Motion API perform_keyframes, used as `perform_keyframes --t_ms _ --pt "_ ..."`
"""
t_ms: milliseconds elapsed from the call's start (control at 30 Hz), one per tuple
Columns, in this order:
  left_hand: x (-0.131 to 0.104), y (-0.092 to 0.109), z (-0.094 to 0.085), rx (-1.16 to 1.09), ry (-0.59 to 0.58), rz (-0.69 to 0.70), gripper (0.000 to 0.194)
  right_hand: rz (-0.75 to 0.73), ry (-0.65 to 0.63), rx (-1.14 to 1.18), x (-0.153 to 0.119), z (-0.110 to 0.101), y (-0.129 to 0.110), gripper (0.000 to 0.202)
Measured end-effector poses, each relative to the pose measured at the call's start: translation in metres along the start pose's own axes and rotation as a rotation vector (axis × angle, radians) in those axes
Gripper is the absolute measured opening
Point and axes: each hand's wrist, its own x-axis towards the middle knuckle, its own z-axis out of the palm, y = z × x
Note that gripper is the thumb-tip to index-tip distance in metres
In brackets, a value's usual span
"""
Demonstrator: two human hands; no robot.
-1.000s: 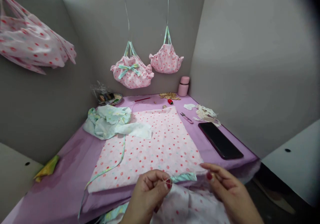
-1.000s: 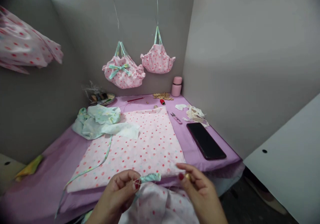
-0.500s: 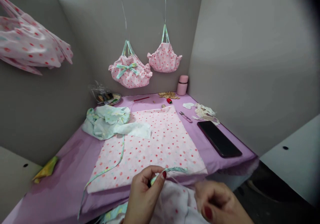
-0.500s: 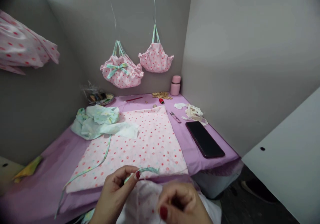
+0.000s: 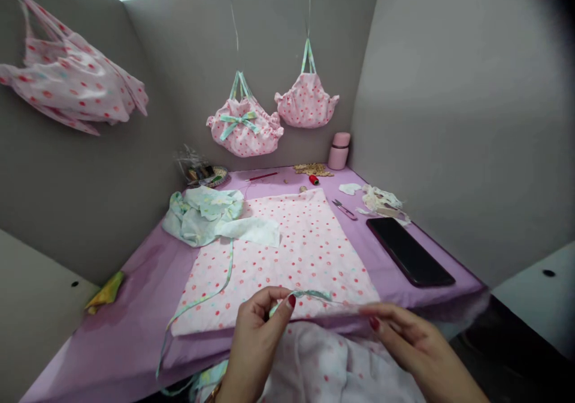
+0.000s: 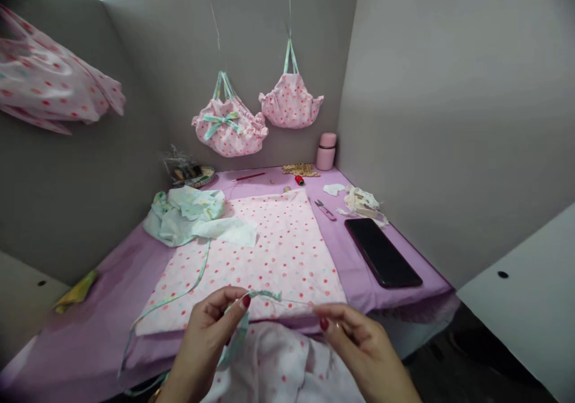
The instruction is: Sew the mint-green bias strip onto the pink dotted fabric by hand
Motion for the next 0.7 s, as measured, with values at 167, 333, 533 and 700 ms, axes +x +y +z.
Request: perform_keyframes --t_ms 167,333,533,700 --pt "-0.007 0.003 0.006 -0.082 -0.114 -0.074 0.026 -0.017 -0.216 0.057 0.021 0.033 -0.009 0.034" --pt "-0.005 0.004 0.006 -0.115 -0.136 -0.110 0.028 -0.019 -0.304 0.082 0.024 0.037 -0.007 0.030" --pt "-0.005 0.003 0.006 -0.141 -0.104 -0.169 0.030 0.082 0.040 0.228 0.022 -0.003 0.015 0.031" --pt "-0.008 0.004 0.004 -0.148 -0.110 -0.145 0.031 -0.070 0.395 -0.206 0.020 -0.047 0.028 0.021"
